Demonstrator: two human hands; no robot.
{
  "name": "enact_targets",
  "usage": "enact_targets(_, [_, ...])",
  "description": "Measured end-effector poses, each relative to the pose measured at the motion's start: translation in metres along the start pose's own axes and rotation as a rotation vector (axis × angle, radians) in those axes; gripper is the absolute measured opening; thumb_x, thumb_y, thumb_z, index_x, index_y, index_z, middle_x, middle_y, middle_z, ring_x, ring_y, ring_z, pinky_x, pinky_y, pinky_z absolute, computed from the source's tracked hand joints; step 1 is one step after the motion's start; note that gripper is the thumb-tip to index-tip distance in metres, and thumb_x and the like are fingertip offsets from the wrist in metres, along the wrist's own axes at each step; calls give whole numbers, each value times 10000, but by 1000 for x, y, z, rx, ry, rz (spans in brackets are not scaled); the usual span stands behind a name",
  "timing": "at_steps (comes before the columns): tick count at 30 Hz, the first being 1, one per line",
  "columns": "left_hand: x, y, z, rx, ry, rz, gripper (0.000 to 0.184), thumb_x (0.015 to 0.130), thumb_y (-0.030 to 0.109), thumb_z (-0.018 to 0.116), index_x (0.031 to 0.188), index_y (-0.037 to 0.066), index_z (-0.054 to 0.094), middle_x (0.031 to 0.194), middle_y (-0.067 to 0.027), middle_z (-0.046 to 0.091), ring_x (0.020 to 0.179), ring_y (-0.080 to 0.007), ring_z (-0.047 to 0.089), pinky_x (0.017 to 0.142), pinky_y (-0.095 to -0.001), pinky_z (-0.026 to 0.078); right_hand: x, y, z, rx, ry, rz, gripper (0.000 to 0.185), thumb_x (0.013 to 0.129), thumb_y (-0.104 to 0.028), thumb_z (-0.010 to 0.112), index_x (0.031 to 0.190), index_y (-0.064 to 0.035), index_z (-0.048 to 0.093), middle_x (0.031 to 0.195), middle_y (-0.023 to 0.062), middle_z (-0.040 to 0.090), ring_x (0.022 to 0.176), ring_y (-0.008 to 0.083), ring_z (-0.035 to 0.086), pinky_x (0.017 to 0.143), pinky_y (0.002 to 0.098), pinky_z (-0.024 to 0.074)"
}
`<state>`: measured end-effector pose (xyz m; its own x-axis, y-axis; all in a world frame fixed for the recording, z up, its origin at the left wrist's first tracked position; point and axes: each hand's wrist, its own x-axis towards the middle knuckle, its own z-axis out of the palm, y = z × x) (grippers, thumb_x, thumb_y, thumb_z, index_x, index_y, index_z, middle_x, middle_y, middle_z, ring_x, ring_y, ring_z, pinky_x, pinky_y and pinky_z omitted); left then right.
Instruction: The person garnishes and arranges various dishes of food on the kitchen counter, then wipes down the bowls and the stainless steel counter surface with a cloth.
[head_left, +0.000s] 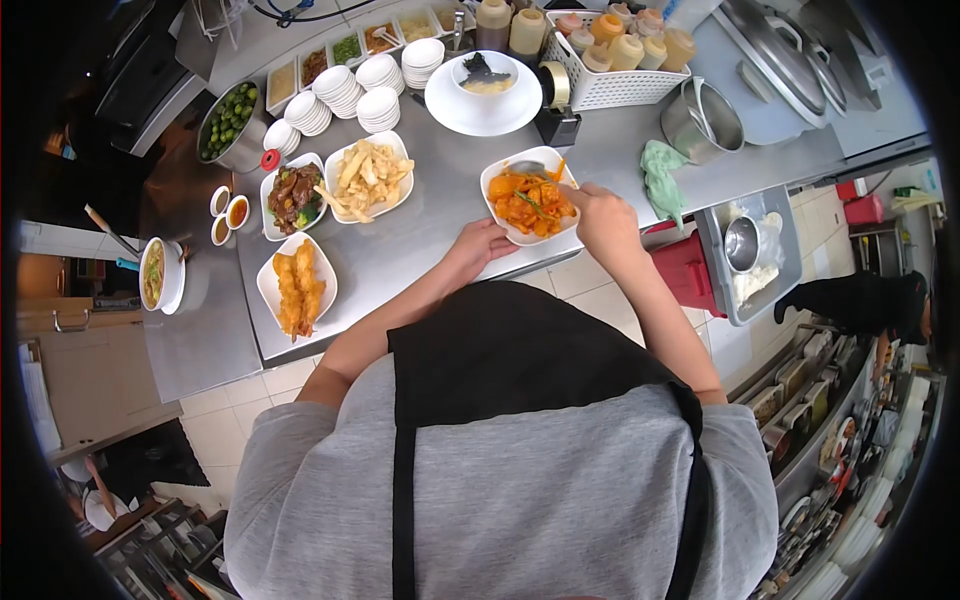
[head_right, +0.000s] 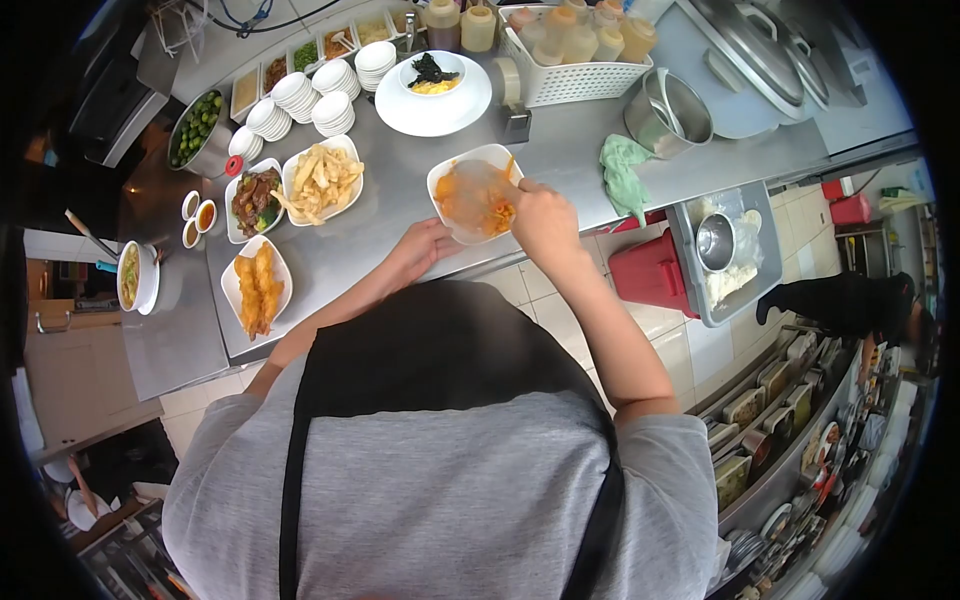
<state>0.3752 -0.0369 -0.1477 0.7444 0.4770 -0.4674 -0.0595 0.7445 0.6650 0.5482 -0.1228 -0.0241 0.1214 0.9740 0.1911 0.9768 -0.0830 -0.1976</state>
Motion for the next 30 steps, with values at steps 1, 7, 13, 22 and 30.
enact_targets(1, [0, 0, -1, 1, -1, -1, 293, 828, 71, 459, 1079, -80, 447, 1082, -156, 523, 1013, -223, 523, 908, -335, 398, -1, 2, -4, 39, 28, 35, 382, 669, 22, 471, 1002, -114, 598, 762, 91, 573, 671, 287, 570, 620, 369, 463])
enact_targets(7, [1, 0, -1, -7, 1, -10, 302, 827, 66, 459, 1089, -81, 436, 1064, -158, 539, 993, -228, 538, 894, -325, 413, -26, 28, 10, 119, 36, 265, 380, 688, 56, 434, 1010, -81, 584, 790, 116, 583, 696, 300, 575, 617, 379, 461])
enact_targets(13, [4, -2, -3, -10, 7, -16, 294, 820, 50, 454, 1080, -87, 435, 1069, -173, 532, 990, -236, 540, 896, -331, 418, -37, 17, 31, 90, -51, 330, 402, 678, 14, 471, 1069, -63, 524, 841, 144, 566, 693, 327, 582, 613, 405, 476])
enact_targets(22, [2, -2, -1, -26, 31, -6, 283, 819, 40, 441, 1070, -92, 434, 1056, -173, 536, 970, -242, 551, 872, -331, 439, -34, 3, 19, 15, -108, 281, 416, 667, 30, 458, 1064, -63, 540, 789, 139, 571, 652, 317, 583, 594, 391, 480])
enact_targets(30, [3, -1, -1, -15, 18, 3, 276, 820, 23, 422, 1068, -99, 426, 1055, -179, 532, 966, -250, 552, 877, -331, 440, -32, 9, 42, 0, -73, 278, 410, 671, 37, 448, 1057, -62, 540, 789, 135, 570, 650, 324, 579, 592, 401, 478])
